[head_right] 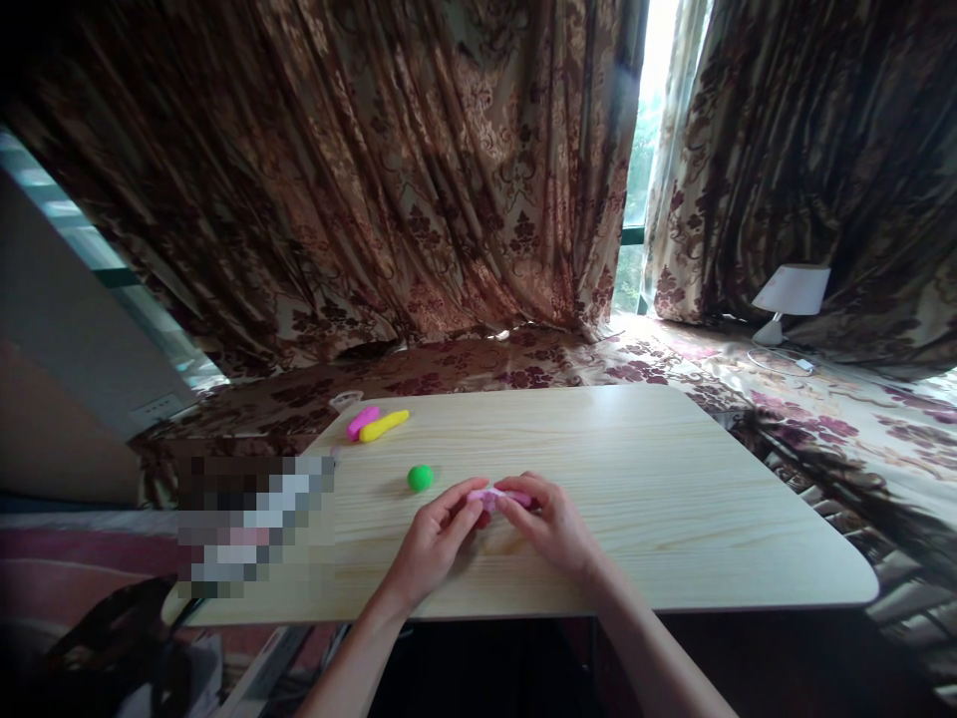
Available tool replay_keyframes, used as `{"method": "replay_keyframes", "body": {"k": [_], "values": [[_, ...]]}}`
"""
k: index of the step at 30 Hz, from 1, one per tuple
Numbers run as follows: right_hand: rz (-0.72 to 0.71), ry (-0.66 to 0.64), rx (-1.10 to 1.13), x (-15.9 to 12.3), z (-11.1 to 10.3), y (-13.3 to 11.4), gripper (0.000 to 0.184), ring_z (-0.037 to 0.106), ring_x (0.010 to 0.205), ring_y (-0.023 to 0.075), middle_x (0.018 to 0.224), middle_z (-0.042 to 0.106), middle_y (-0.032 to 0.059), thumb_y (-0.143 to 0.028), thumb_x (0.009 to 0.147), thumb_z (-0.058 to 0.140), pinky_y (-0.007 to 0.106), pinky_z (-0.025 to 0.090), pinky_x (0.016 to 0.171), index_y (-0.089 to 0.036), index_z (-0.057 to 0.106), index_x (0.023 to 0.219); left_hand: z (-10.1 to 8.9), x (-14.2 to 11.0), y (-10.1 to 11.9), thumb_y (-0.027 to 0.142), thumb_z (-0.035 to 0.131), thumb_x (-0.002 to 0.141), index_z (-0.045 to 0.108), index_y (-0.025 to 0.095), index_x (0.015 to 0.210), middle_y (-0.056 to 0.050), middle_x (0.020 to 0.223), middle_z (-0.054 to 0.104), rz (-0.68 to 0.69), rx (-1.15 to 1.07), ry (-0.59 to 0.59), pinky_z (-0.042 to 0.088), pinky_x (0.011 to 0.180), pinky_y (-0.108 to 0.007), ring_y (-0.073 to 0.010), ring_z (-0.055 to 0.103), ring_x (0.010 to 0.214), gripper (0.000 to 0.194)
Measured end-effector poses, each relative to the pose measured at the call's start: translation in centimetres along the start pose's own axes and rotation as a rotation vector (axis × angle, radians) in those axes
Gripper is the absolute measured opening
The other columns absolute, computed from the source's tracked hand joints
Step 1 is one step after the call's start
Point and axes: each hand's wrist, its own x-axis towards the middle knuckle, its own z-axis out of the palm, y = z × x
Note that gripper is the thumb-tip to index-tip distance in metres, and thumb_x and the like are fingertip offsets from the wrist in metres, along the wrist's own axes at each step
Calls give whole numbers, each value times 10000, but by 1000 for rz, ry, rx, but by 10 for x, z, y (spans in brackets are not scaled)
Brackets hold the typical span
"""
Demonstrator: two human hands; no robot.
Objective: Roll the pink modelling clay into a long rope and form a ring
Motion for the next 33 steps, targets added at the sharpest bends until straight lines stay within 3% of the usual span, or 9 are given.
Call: {"method": "replay_keyframes", "body": {"k": [2,7,12,17,20,25,30,33], "values": [[-11,-1,-18,0,-1,0,266,552,701,152,770,612,25,-387,867,535,256,438,635,-181,690,935,0,-1,2,330,492,879,557,177,1173,-35,866,651,3,-3,3,473,736,-255,-154,594,792,338],[-40,-18,-28,-1,-1,1,307,584,757,160,856,630,29,-365,854,564,260,456,676,-203,633,1106,0,0,1,328,474,888,608,174,1098,-6,721,624,10,16,19,455,681,-233,-132,564,695,292],[-68,2,-69,1,-1,3,252,559,689,153,764,598,22,-361,846,569,257,432,625,-195,687,993,2,2,-6,325,549,841,569,181,1127,-41,931,656,15,20,67,470,750,-251,-155,599,827,321],[-72,-10,-76,1,-2,2,256,582,764,167,837,639,30,-366,831,591,263,441,693,-192,674,999,0,1,-8,321,572,822,649,162,963,-19,765,644,32,64,95,459,668,-230,-141,582,709,225],[-60,-22,-77,0,-3,-1,235,571,715,156,776,642,18,-378,842,572,253,434,657,-186,687,914,0,1,-4,308,584,811,675,167,913,-25,801,643,64,88,96,458,684,-230,-149,585,751,196],[-27,-49,-68,0,-4,-2,274,558,665,144,718,635,7,-381,878,513,244,435,608,-178,697,880,3,1,-1,283,603,797,642,188,1024,-35,941,641,92,92,102,477,739,-243,-149,594,816,249],[3,-44,-19,-2,-1,1,368,622,766,176,852,684,23,-383,856,542,267,497,665,-182,596,1160,2,1,-2,295,567,827,658,175,974,-44,933,663,83,97,109,476,790,-263,-165,606,855,211],[-5,-22,-18,-2,-1,0,315,629,821,202,908,693,37,-383,801,612,295,498,727,-184,657,1041,2,0,-3,303,565,830,635,183,1049,-51,990,668,76,93,115,478,809,-272,-175,612,894,259]]}}
